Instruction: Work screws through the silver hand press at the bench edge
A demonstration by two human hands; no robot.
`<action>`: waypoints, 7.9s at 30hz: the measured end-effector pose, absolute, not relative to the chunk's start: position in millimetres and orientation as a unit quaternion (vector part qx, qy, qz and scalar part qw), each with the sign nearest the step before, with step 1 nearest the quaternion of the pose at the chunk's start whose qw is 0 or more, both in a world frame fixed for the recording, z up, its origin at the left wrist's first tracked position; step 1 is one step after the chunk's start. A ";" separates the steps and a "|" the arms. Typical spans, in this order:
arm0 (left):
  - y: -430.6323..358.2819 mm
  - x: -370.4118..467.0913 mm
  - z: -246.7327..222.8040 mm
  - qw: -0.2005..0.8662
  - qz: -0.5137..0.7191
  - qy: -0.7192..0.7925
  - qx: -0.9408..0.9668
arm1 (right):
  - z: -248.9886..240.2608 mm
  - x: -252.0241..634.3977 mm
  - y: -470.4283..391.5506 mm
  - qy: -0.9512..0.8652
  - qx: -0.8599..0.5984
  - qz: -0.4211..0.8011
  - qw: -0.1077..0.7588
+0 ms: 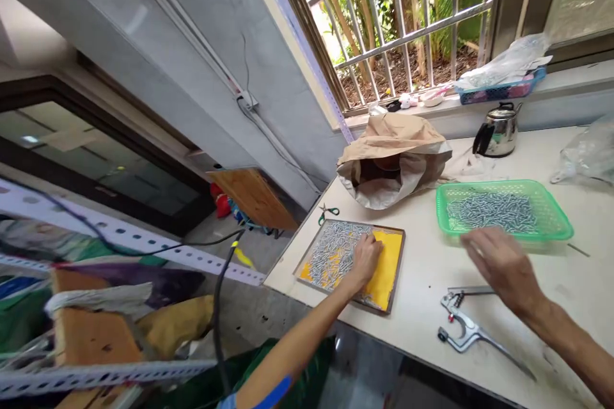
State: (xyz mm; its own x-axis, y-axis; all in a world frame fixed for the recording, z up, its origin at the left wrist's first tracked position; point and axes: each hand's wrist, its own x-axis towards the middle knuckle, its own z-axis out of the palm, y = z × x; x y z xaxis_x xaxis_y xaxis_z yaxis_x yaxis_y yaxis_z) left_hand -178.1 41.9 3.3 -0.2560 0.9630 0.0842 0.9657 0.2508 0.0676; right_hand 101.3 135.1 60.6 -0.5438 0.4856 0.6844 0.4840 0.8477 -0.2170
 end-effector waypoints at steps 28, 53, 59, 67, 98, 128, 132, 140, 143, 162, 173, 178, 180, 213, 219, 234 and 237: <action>0.0 -38.4 11.8 -0.571 -0.152 -0.724 -0.356 | 1.2 193.1 36.9 -0.921 -0.338 0.171 0.091; -1.1 -35.5 7.3 -0.646 -0.045 -0.691 -0.321 | 1.1 197.7 82.0 -0.948 -0.285 0.139 0.027; -1.2 -33.4 8.3 -0.643 -0.046 -0.696 -0.315 | -1.3 189.5 93.2 -0.951 -0.279 0.133 0.015; -7.8 -30.3 18.4 -0.544 -0.007 -0.729 -0.415 | 13.3 182.8 89.3 -0.948 -0.294 0.125 -0.003; 22.8 30.6 -14.3 -0.059 -0.126 -0.552 -0.822 | 7.4 206.9 99.8 -0.945 -0.287 0.128 0.089; 19.4 -160.7 24.5 0.056 -0.138 -0.844 -0.515 | -41.2 80.1 80.0 -0.965 -0.071 -0.027 0.249; 38.6 -167.0 15.5 -0.015 -0.058 -0.875 -0.480 | -36.3 86.9 76.9 -0.963 -0.065 0.018 0.260; 36.9 -154.5 29.0 -0.053 -0.072 -0.858 -0.506 | 3.9 93.0 65.9 -0.991 -0.076 0.076 0.084; 19.9 -135.4 38.3 -0.097 -0.188 -0.829 -0.518 | 5.2 90.6 66.8 -0.967 -0.122 0.195 0.106; -11.4 -45.5 4.1 -0.513 -0.281 -0.731 -0.351 | 42.0 162.8 86.2 -0.928 -0.283 0.163 0.180; -3.8 -48.4 7.6 -0.524 -0.145 -0.752 -0.373 | -10.0 185.1 36.1 -0.927 -0.317 0.134 0.150; -6.9 -44.9 8.8 -0.563 -0.123 -0.732 -0.363 | -3.6 190.0 36.1 -0.928 -0.318 0.147 0.128; -9.3 -42.7 9.1 -0.571 -0.113 -0.728 -0.362 | -4.1 192.9 38.4 -0.930 -0.317 0.150 0.113; -6.5 -6.3 9.5 -0.189 -0.100 -0.613 -0.760 | 8.1 177.4 79.3 -0.949 -0.291 0.108 0.048; 27.4 5.7 3.2 -0.187 -0.048 -0.540 -0.819 | -1.7 188.1 76.1 -0.943 -0.303 0.108 0.085; 44.3 11.0 -5.4 -0.162 -0.085 -0.544 -0.819 | -5.6 189.2 85.9 -0.942 -0.310 0.068 0.111; 35.3 13.2 -10.1 -0.121 -0.118 -0.552 -0.817 | 3.4 196.1 98.4 -0.941 -0.298 0.123 0.098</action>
